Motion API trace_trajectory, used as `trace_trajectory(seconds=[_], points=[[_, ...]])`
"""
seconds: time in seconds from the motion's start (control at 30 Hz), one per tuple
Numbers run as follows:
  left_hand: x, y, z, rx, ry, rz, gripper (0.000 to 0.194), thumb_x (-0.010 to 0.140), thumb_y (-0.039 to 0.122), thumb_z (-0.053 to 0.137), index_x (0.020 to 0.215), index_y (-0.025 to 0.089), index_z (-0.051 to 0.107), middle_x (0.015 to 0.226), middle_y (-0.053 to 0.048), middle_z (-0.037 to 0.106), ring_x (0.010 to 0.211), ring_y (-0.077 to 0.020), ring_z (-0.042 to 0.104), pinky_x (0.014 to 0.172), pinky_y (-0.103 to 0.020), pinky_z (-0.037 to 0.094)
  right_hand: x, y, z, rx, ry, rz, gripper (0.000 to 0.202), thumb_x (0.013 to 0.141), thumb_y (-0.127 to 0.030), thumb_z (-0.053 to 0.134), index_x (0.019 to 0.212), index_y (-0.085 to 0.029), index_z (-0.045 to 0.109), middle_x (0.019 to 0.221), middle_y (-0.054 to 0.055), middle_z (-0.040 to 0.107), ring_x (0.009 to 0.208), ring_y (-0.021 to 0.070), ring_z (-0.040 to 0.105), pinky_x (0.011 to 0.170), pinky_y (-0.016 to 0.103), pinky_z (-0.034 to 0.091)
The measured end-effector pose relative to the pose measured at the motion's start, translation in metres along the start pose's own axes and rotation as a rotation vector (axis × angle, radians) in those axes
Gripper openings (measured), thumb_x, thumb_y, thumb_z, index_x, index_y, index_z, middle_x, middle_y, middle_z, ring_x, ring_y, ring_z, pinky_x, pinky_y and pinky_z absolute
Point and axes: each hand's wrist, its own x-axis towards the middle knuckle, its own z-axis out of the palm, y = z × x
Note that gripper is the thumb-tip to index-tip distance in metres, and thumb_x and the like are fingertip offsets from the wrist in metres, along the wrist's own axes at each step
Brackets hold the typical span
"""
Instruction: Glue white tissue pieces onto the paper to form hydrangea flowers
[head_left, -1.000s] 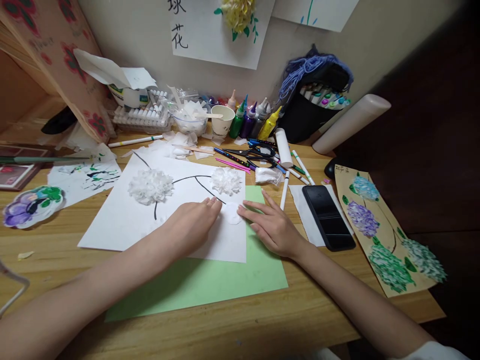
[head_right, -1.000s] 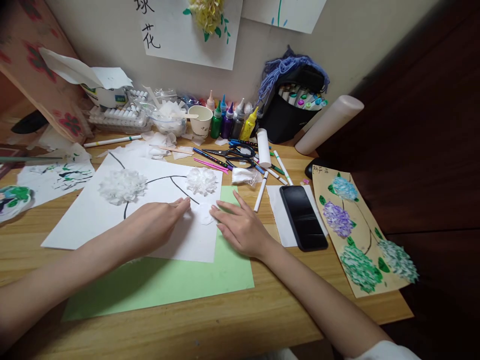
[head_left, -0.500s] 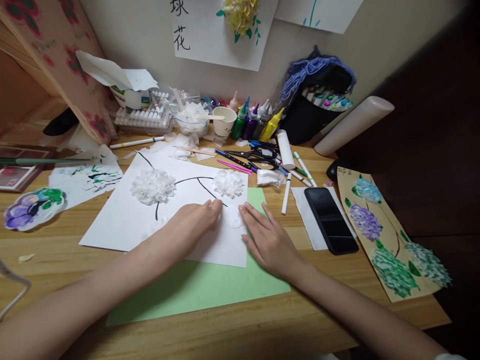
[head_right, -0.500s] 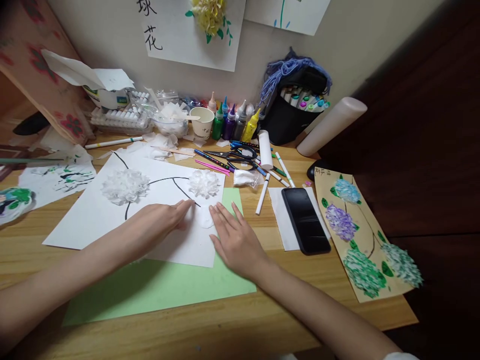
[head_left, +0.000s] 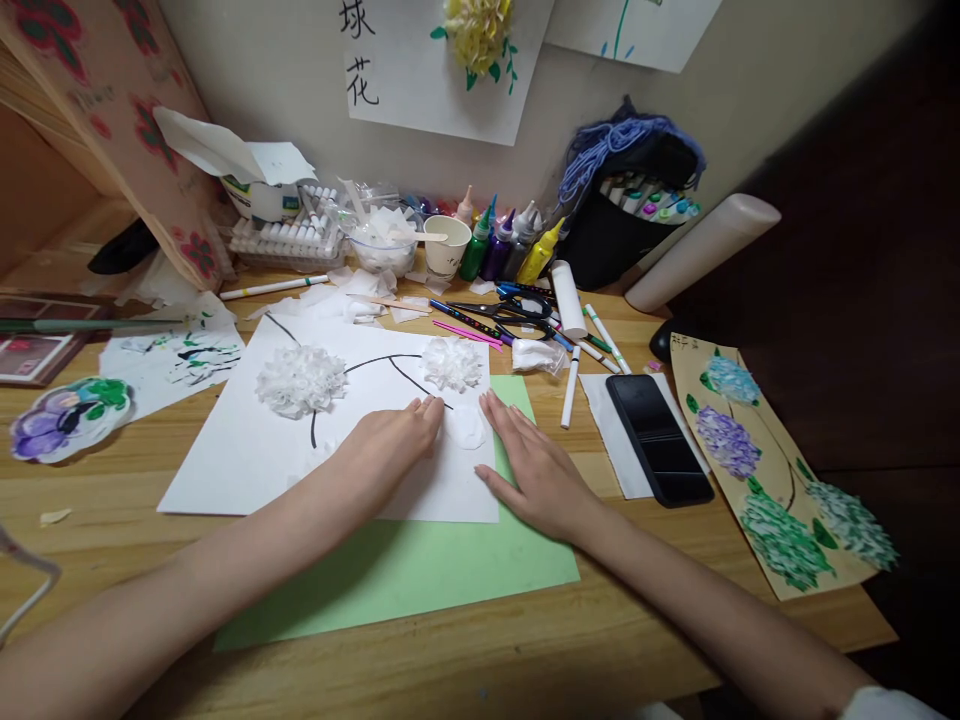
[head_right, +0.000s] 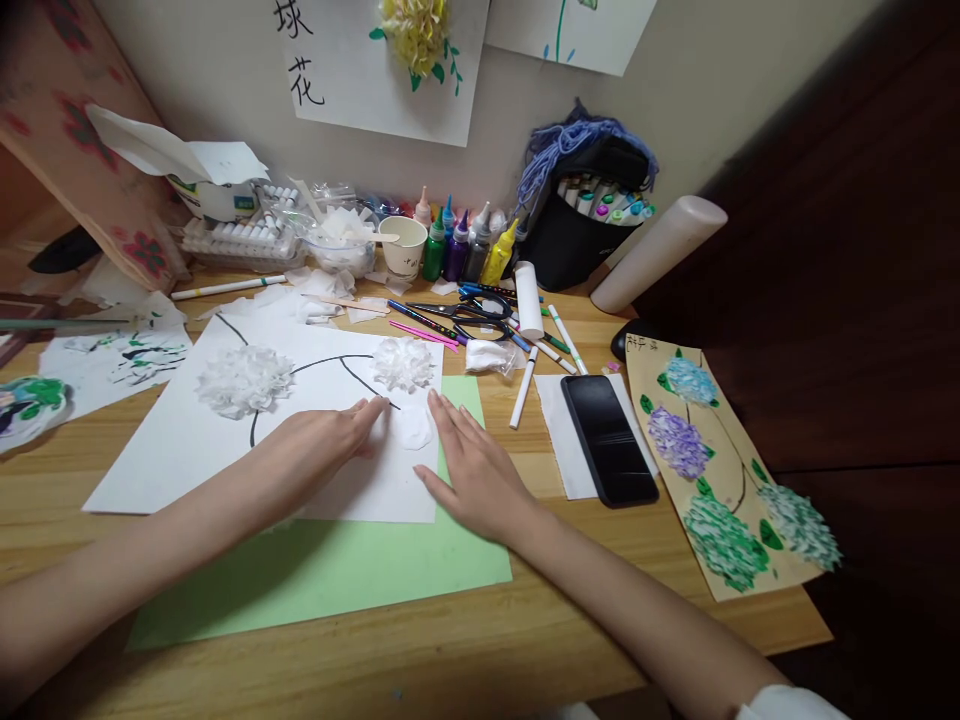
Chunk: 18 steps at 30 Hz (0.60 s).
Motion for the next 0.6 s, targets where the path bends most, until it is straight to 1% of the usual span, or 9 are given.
trace_trajectory(seconds=[0.07, 0.13, 0.2, 0.3, 0.4, 0.47, 0.6], points=[[0.001, 0.004, 0.001, 0.033, 0.025, -0.032, 0.028, 0.080, 0.003, 0.034, 0.104, 0.012, 0.046, 0.087, -0.011, 0.063, 0.070, -0.0190, 0.063, 0.057, -0.026, 0.043, 0.008, 0.010, -0.003, 0.025, -0.022, 0.001, 0.070, 0.089, -0.040, 0.040, 0.145, -0.014, 0.006, 0.149, 0.014, 0.022, 0.136, 0.0242, 0.028, 0.110, 0.048, 0.030], [0.001, 0.009, 0.001, 0.055, 0.045, -0.069, 0.025, 0.084, 0.006, 0.034, 0.106, 0.011, 0.046, 0.088, -0.012, 0.064, 0.073, -0.0205, 0.063, 0.057, -0.027, 0.044, 0.016, 0.019, -0.006, 0.054, -0.024, -0.024, 0.066, 0.090, -0.039, 0.039, 0.145, -0.018, 0.009, 0.149, 0.012, 0.026, 0.136, 0.0231, 0.028, 0.110, 0.049, 0.029], [0.001, 0.013, 0.001, 0.078, 0.068, -0.092, 0.026, 0.087, 0.011, 0.035, 0.111, 0.012, 0.045, 0.089, -0.012, 0.063, 0.076, -0.0218, 0.064, 0.057, -0.028, 0.045, 0.020, 0.025, -0.009, 0.083, -0.014, -0.049, 0.058, 0.092, -0.037, 0.036, 0.144, -0.021, 0.016, 0.147, 0.009, 0.030, 0.137, 0.0218, 0.026, 0.109, 0.048, 0.031], [0.002, 0.014, 0.000, 0.105, 0.093, -0.099, 0.031, 0.089, 0.016, 0.038, 0.119, 0.012, 0.042, 0.095, -0.013, 0.062, 0.085, -0.0225, 0.062, 0.060, -0.028, 0.047, 0.023, 0.028, -0.010, 0.088, -0.017, -0.085, 0.051, 0.092, -0.035, 0.036, 0.141, -0.025, 0.025, 0.145, 0.005, 0.035, 0.138, 0.0221, 0.023, 0.107, 0.048, 0.033], [0.004, 0.013, 0.000, 0.101, 0.075, -0.081, 0.035, 0.089, 0.019, 0.041, 0.123, 0.011, 0.041, 0.102, -0.014, 0.060, 0.094, -0.0225, 0.059, 0.067, -0.029, 0.049, 0.023, 0.027, -0.010, 0.052, -0.016, -0.107, 0.048, 0.092, -0.035, 0.037, 0.139, -0.027, 0.031, 0.144, 0.003, 0.037, 0.138, 0.0240, 0.023, 0.106, 0.050, 0.033], [0.006, 0.012, 0.000, 0.086, 0.054, -0.072, 0.033, 0.088, 0.020, 0.042, 0.120, 0.011, 0.044, 0.104, -0.014, 0.058, 0.097, -0.0233, 0.058, 0.068, -0.030, 0.049, 0.022, 0.026, -0.010, 0.019, 0.005, -0.118, 0.047, 0.092, -0.034, 0.037, 0.138, -0.027, 0.033, 0.144, 0.003, 0.037, 0.137, 0.0243, 0.024, 0.106, 0.051, 0.033], [0.008, 0.012, 0.002, 0.070, 0.029, -0.079, 0.023, 0.088, 0.019, 0.042, 0.108, 0.011, 0.051, 0.103, -0.013, 0.056, 0.097, -0.0237, 0.057, 0.065, -0.030, 0.049, 0.020, 0.027, -0.010, -0.057, 0.042, -0.172, 0.044, 0.093, -0.032, 0.037, 0.136, -0.025, 0.036, 0.144, 0.002, 0.036, 0.137, 0.0234, 0.026, 0.108, 0.051, 0.030]])
